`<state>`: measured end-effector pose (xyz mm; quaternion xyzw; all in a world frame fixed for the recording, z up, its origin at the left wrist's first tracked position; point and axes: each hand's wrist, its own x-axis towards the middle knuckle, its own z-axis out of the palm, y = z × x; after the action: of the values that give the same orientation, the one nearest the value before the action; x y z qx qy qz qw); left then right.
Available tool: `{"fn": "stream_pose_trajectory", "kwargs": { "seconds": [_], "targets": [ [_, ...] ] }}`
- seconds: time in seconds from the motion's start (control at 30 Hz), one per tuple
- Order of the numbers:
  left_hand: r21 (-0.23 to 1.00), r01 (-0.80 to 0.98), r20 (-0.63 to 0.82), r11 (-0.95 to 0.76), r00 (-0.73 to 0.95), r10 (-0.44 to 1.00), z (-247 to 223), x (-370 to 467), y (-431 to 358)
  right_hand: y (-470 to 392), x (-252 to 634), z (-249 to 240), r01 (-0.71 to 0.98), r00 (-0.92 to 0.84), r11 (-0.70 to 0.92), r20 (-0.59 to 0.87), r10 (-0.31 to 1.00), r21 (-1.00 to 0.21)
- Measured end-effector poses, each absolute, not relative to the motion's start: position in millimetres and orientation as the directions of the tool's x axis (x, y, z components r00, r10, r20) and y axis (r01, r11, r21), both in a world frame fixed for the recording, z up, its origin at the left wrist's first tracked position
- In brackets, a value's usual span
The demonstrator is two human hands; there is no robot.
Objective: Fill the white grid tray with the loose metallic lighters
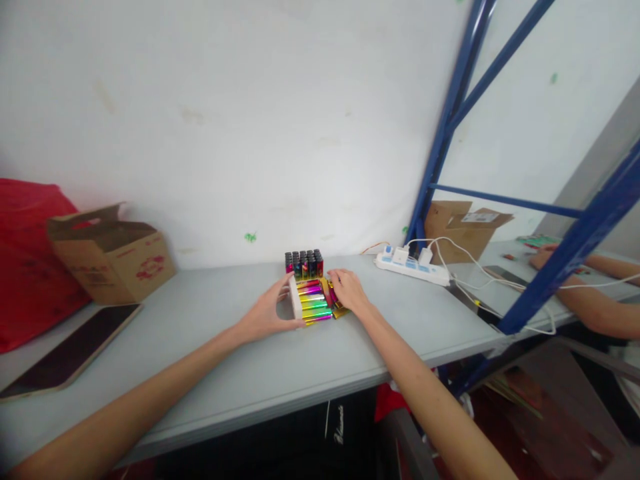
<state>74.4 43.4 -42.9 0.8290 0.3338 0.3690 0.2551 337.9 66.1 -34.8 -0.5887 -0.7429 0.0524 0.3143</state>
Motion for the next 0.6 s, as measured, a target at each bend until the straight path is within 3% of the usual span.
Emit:
{"fn": "stream_pose_trajectory", "kwargs": {
  "seconds": [0.17,0.37,0.6],
  "targets": [
    [0.702,0.333,0.434,-0.630,0.502,0.748,-44,83,43,55,318,-31,0.728,-0.152,0.399,0.436,0.887,-0.558],
    [0.725,0.270,0.453,-0.634,0.507,0.733,-51,96,49,42,297,-34,0.768,-0.271,0.443,0.392,0.879,-0.462],
    [0.765,0.266,0.399,-0.587,0.520,0.755,-40,83,42,52,316,-40,0.837,-0.242,0.382,0.361,0.901,-0.393]
  ]
}}
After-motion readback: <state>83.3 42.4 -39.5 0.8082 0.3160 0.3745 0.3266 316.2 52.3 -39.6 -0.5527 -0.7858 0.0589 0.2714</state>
